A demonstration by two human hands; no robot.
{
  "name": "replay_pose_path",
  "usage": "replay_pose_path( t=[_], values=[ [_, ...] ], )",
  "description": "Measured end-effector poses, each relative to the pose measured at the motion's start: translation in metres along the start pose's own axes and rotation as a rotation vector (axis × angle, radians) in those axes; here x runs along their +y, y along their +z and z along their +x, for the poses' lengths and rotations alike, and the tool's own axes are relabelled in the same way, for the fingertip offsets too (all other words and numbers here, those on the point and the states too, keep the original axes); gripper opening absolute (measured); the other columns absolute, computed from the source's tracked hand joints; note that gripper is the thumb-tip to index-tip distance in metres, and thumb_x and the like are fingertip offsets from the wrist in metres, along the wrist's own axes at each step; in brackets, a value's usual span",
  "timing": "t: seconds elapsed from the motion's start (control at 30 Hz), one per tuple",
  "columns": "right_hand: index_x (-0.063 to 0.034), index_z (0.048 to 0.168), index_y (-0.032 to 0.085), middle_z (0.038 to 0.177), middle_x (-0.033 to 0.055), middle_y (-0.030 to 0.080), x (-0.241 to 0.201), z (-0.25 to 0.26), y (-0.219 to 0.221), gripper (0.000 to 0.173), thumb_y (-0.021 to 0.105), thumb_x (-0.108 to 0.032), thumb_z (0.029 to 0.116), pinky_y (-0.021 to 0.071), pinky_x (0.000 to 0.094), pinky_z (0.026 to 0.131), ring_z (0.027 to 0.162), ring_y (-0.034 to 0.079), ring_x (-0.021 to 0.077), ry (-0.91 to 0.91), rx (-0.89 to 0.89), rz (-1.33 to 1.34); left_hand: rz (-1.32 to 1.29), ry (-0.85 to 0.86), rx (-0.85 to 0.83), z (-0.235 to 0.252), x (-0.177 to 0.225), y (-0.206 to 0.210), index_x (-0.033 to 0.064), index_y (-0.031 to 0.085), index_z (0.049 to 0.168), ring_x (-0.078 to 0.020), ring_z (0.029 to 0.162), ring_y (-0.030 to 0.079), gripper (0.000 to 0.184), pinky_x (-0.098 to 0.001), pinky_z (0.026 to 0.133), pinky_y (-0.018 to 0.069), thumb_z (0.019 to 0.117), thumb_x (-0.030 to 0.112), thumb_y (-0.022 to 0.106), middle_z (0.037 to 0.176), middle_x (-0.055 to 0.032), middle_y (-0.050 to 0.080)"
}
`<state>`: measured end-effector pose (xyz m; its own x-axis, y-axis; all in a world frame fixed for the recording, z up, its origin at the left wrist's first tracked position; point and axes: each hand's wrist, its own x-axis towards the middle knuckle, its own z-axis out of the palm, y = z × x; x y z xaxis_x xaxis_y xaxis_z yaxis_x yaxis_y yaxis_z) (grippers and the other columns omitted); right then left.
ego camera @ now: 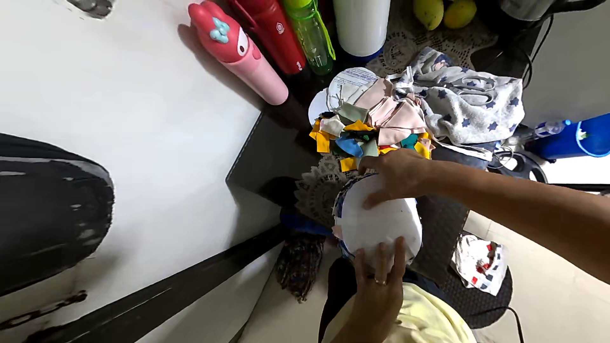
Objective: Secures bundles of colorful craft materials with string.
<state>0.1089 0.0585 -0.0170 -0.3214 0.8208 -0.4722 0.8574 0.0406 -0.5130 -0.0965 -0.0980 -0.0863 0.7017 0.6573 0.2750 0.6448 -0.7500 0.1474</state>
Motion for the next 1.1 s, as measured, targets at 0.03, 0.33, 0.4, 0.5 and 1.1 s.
replay_pose_path(
  t=[0.03,0.33,0.4,0.5,1.1],
  values=[
    [-0.0094,0.128,0.064,0.095,0.0156,0.071,-0.003,-0.003,-0.002,0.064,0.08,-0.052,0.0837,0.0511,0.0612,0.075,0.089,0.068,0.0372,-0.006,-0.019,-0.05,0.014,0.009,-0.004,0.001,0.0,-0.001,0.0138,0.062,0.127,-0.0237,0.135,0.05,0.035,-0.054,0.111,0.0256,0.0943,0.005,0.057,0.146,-0.0021,0.058],
    [-0.0032,0.129,0.063,0.108,0.0181,0.068,-0.02,-0.001,-0.003,0.069,0.075,-0.056,0.0862,0.0504,0.0584,0.083,0.099,0.067,0.0376,-0.08,-0.093,-0.277,-0.133,0.097,-0.34,0.008,-0.008,-0.041,0.0032,0.074,0.08,-0.0458,0.13,0.056,0.007,-0.07,0.1,0.0422,0.0778,-0.003,0.071,0.152,-0.014,0.052],
    [-0.0035,0.13,0.063,0.109,0.0175,0.068,-0.023,-0.001,-0.002,0.07,0.075,-0.057,0.086,0.0506,0.0574,0.082,0.099,0.066,0.0369,-0.098,-0.077,-0.299,-0.218,0.116,-0.385,0.009,-0.013,-0.051,0.0023,0.072,0.078,-0.051,0.132,0.052,0.004,-0.0703,0.1,0.043,0.077,-0.002,0.072,0.152,-0.0198,0.049],
    [-0.0043,0.129,0.064,0.11,0.0175,0.069,-0.025,0.002,0.002,0.07,0.076,-0.057,0.0852,0.0512,0.0575,0.082,0.101,0.067,0.0371,-0.132,-0.05,-0.317,-0.413,0.114,-0.465,0.012,-0.026,-0.064,0.0037,0.071,0.08,-0.0507,0.139,0.044,0.008,-0.0665,0.104,0.043,0.0846,0.006,0.066,0.153,-0.0219,0.047],
    [-0.0029,0.134,0.056,0.104,0.018,0.066,-0.022,0.001,0.009,0.061,0.077,-0.04,0.0894,0.0517,0.0515,0.075,0.093,0.067,0.0359,-0.231,0.015,-0.337,-0.24,-0.11,0.012,0.066,-0.051,-0.026,0.0029,0.075,0.09,-0.0371,0.091,0.067,0.015,-0.0476,0.078,0.0548,0.0872,0.009,0.061,0.094,-0.0174,0.067]
  ],
)
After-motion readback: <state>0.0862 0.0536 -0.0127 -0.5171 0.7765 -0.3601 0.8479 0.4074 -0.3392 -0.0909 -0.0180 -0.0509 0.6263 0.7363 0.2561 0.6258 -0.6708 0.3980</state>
